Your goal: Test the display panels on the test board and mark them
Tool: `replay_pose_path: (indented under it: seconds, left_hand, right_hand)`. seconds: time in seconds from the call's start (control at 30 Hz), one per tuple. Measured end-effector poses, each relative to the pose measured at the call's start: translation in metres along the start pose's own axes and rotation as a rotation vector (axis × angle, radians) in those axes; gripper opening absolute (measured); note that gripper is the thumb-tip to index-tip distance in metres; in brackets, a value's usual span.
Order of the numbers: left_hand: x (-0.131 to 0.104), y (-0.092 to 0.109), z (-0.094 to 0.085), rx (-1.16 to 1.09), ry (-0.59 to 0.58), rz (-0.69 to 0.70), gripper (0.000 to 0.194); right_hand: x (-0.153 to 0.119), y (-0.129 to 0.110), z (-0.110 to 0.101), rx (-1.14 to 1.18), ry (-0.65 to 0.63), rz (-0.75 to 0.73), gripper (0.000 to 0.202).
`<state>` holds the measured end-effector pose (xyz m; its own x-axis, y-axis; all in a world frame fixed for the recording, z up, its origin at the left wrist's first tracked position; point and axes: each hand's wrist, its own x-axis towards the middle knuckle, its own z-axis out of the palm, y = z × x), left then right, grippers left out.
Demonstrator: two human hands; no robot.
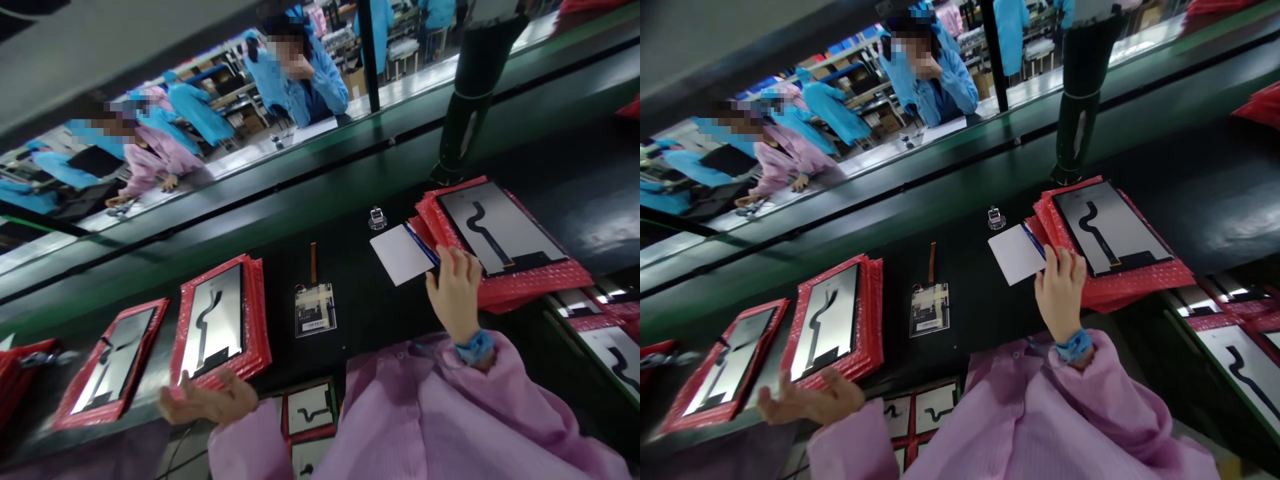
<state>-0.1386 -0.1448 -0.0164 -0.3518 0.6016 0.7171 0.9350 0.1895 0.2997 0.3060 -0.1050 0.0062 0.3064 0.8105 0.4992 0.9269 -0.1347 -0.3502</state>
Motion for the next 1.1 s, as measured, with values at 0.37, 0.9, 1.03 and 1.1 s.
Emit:
replay_pose_path:
  seconds: [0.37,0.9,1.03,1.1]
  left_hand:
    - [-0.056,0.277,0.029,-1.391,-0.810,-0.223,0.028]
    - [-0.065,0.342,0.047,-1.556,-1.482,-0.763,0.060]
    - [-0.051,0.283,0.036,-1.483,-1.372,-0.848,0.064]
    - [-0.046,0.259,0.034,-1.465,-1.306,-0.872,0.065]
  right_hand:
    - [-0.022,0.070,-0.020,0.121,0.302,0.062,0.024]
    - [-0.045,0.048,-0.065,0.159,0.205,0.173,0.029]
    - [-0.032,0.049,-0.051,0.613,-0.104,0.377,0.049]
    - [-0.025,0.041,-0.038,0.873,-0.286,0.474,0.056]
